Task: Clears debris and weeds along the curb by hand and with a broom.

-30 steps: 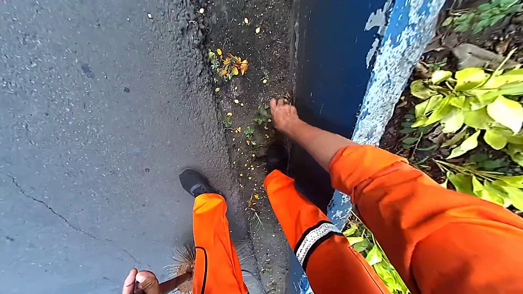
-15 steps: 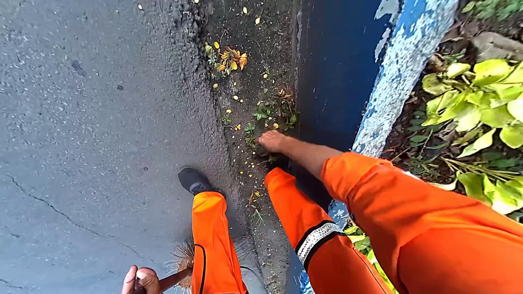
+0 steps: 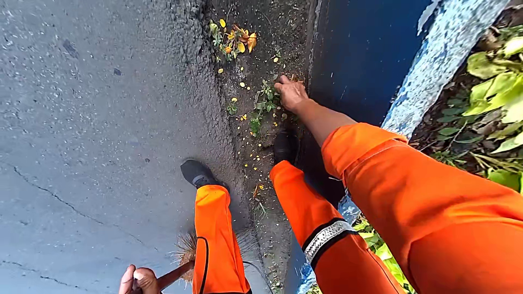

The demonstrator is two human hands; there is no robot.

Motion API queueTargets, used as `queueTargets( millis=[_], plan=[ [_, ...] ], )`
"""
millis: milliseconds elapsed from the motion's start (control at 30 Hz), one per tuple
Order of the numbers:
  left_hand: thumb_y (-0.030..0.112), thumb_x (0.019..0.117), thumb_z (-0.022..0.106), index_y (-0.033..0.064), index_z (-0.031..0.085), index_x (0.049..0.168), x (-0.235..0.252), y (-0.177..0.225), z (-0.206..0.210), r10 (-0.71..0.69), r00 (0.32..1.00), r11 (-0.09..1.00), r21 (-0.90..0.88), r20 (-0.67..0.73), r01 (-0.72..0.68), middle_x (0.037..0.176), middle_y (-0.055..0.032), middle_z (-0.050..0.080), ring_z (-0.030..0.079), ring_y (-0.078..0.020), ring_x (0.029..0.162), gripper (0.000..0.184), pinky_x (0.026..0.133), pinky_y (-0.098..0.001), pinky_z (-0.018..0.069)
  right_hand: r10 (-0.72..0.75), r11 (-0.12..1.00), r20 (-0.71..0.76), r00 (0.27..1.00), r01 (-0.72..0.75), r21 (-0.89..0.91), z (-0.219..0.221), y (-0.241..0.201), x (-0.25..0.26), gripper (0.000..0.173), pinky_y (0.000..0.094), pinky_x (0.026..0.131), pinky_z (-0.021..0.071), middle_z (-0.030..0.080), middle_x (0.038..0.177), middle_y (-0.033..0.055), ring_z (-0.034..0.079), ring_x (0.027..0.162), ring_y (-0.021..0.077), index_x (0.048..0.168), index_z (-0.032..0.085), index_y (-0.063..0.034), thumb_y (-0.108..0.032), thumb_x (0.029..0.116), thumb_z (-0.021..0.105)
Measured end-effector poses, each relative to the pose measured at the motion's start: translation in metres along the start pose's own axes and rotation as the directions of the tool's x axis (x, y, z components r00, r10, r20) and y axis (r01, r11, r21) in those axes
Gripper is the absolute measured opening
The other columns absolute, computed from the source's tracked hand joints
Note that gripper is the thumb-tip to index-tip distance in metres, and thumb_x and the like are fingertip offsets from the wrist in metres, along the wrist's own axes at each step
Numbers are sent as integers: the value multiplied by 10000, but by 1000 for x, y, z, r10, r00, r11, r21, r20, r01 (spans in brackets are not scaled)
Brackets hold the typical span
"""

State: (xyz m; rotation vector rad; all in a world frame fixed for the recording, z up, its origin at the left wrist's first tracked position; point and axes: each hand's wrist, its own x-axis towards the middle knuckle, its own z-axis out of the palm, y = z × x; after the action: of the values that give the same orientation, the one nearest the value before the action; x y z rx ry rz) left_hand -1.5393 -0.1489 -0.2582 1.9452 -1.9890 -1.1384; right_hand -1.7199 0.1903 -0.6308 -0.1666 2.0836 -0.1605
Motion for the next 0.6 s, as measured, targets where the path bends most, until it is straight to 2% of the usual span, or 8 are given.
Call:
queueTargets(
  millis=[100, 167, 267, 367, 433, 500, 533, 600],
  plan=[
    [-55, 1015, 431, 35, 558, 1150, -3, 3, 2, -14, 1000, 1000, 12, -20, 14, 835, 165, 602, 555, 129, 720, 206, 700, -73, 475, 62, 966, -131, 989, -27, 258, 10, 11, 0, 301, 657, 1062, 430, 622, 1321, 320, 603, 1240, 508, 1272, 631, 77, -72, 1072, 463],
    [-56, 1016, 433, 38, 557, 1153, -4, 3, 3, -19, 1000, 1000, 14, -16, 19, 838, 167, 604, 553, 128, 721, 207, 701, -74, 472, 130, 958, -128, 983, -92, 272, 7, 11, 0, 327, 637, 1086, 417, 645, 1261, 345, 602, 1246, 511, 1260, 627, 92, -126, 1094, 449],
    [-55, 1015, 437, 38, 564, 1146, -3, 2, 2, -13, 1000, 1000, 11, -18, 13, 824, 168, 606, 554, 127, 704, 205, 691, -70, 474, 206, 971, -54, 977, -198, 131, 2, -4, -7, 303, 669, 1015, 459, 652, 1247, 336, 614, 1209, 531, 1261, 626, 55, -112, 1064, 469],
    [-49, 1015, 430, 36, 556, 1149, -1, 2, 3, -11, 1000, 1000, 13, -12, 11, 823, 165, 603, 551, 131, 706, 203, 693, -67, 472, 118, 991, -12, 993, -117, 67, 20, -23, -36, 269, 738, 896, 488, 671, 1152, 355, 643, 1087, 579, 1210, 656, 53, -62, 981, 574],
    [-51, 1020, 439, 5, 541, 1178, -8, 7, 3, -42, 999, 999, 22, -16, 43, 876, 146, 602, 550, 134, 739, 197, 709, -67, 465, 56, 997, 139, 989, -64, 52, 43, -47, -83, 258, 735, 890, 495, 680, 1120, 345, 653, 1072, 563, 1200, 667, 38, -83, 981, 605],
    [-44, 1018, 443, 4, 542, 1189, -7, 7, 8, -45, 999, 999, 4, -15, 45, 888, 155, 614, 566, 143, 762, 202, 720, -67, 480, 64, 996, 229, 971, -78, 53, 47, -66, -101, 269, 710, 899, 493, 651, 1209, 342, 643, 1105, 542, 1223, 650, 63, -82, 1004, 592],
    [-42, 1019, 456, 1, 551, 1184, -7, 6, 5, -38, 999, 999, 3, -20, 38, 887, 156, 624, 575, 141, 768, 195, 722, -69, 485, 88, 994, 247, 965, -101, 40, 41, -72, -103, 329, 708, 907, 492, 588, 1325, 344, 620, 1137, 555, 1307, 597, 67, -74, 1009, 591],
    [-42, 1015, 459, -18, 540, 1198, -8, 3, 1, -20, 1000, 1000, 17, -16, 20, 908, 145, 614, 571, 145, 781, 201, 729, -65, 481, 154, 988, 143, 978, -156, 0, 20, -69, -95, 512, 737, 895, 487, 449, 1475, 357, 538, 1217, 614, 1413, 490, 80, 15, 932, 654]
  ],
)
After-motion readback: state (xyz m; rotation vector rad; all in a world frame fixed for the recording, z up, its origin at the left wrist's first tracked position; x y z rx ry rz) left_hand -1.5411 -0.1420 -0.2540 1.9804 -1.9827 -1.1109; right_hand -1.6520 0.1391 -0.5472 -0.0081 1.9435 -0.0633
